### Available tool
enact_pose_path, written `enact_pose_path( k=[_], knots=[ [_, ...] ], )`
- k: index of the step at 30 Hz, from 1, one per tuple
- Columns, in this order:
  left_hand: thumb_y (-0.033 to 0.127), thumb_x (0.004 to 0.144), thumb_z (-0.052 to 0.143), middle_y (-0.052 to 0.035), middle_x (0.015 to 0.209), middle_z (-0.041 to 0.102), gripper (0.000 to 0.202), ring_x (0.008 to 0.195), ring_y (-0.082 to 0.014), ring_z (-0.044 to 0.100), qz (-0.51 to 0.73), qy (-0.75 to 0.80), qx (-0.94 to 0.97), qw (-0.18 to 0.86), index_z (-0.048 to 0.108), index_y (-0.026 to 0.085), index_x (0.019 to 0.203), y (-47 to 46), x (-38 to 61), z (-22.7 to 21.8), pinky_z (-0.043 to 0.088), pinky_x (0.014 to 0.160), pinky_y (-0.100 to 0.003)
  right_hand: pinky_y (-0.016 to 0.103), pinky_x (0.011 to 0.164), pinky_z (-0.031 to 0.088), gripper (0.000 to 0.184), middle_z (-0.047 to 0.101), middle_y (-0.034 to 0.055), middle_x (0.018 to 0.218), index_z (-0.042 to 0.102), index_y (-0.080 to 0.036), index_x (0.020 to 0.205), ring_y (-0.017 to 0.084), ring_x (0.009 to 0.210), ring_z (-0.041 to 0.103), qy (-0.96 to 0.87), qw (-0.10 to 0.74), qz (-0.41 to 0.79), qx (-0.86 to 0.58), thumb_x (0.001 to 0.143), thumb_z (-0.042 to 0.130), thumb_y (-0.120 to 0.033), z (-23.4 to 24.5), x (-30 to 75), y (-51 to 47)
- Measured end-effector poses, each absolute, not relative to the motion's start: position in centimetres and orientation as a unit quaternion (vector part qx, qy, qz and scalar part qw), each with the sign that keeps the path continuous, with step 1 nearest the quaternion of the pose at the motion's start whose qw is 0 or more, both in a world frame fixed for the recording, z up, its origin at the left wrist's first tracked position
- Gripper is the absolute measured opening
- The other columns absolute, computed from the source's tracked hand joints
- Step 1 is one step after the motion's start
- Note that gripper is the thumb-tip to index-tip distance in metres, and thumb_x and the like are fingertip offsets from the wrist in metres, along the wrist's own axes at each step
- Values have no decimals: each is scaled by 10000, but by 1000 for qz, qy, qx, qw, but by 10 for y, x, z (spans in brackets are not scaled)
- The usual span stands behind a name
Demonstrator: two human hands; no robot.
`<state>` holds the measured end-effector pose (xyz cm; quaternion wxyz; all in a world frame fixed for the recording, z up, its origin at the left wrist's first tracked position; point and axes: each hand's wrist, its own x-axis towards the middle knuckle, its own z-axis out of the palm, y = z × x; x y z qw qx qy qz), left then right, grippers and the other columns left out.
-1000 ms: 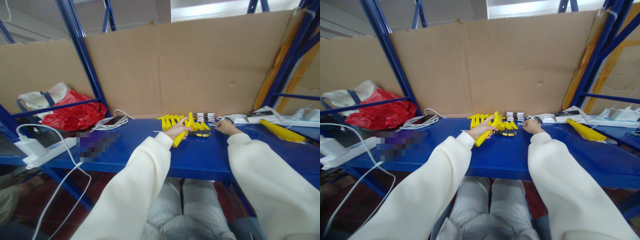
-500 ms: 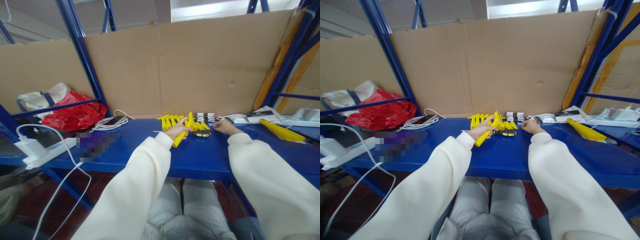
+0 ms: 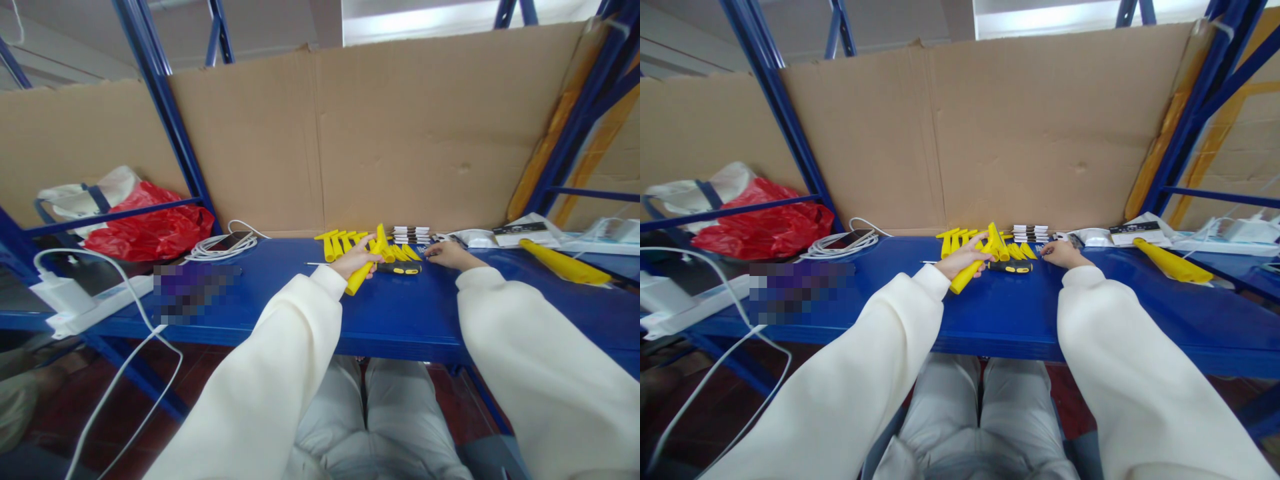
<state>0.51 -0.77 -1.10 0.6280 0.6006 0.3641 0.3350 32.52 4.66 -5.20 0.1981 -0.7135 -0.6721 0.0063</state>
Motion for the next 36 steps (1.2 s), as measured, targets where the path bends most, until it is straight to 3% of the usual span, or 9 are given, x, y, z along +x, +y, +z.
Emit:
enact_pose_path(
  k=[3,11,18,25,31,36],
  knots=[
    [61,912,738,14,856,696,901,516,-93,540,335,367,603,624,371,299,1700,-8,5,-11,451,534,-202,328,930,631,202,834,-8,858,872,-281,871,241,908,793,-671,196,16,-715,803,717,-171,-48,320,41],
    [-6,942,593,22,814,664,927,521,-98,520,337,374,610,611,254,283,1756,-14,7,-8,422,510,-187,306,963,611,145,842,22,903,815,-241,756,236,953,796,-663,201,21,-721,830,741,-139,-47,316,37],
    [64,906,643,-44,948,745,951,560,-105,562,338,371,621,603,285,345,1741,-5,5,-15,469,527,-195,297,862,645,185,814,-12,804,840,-270,806,228,867,791,-689,219,24,-691,778,717,-134,-48,317,40],
    [121,900,774,-21,900,717,948,545,-95,555,346,363,617,607,350,339,1719,-4,5,-16,452,530,-192,296,887,647,159,832,9,862,827,-252,767,237,910,799,-694,219,58,-683,787,704,-152,-47,317,39],
    [51,924,647,-32,940,720,911,547,-97,548,337,377,616,605,318,311,1732,-9,6,-11,464,531,-202,303,892,648,112,823,9,850,793,-254,740,233,901,798,-701,217,42,-679,768,719,-175,-50,322,43],
    [40,910,694,28,832,652,877,506,-87,516,330,373,612,613,397,313,1688,-10,6,-9,433,501,-187,302,896,633,132,815,19,832,751,-250,689,236,899,797,-692,209,27,-691,786,745,-161,-50,324,43]
  ],
)
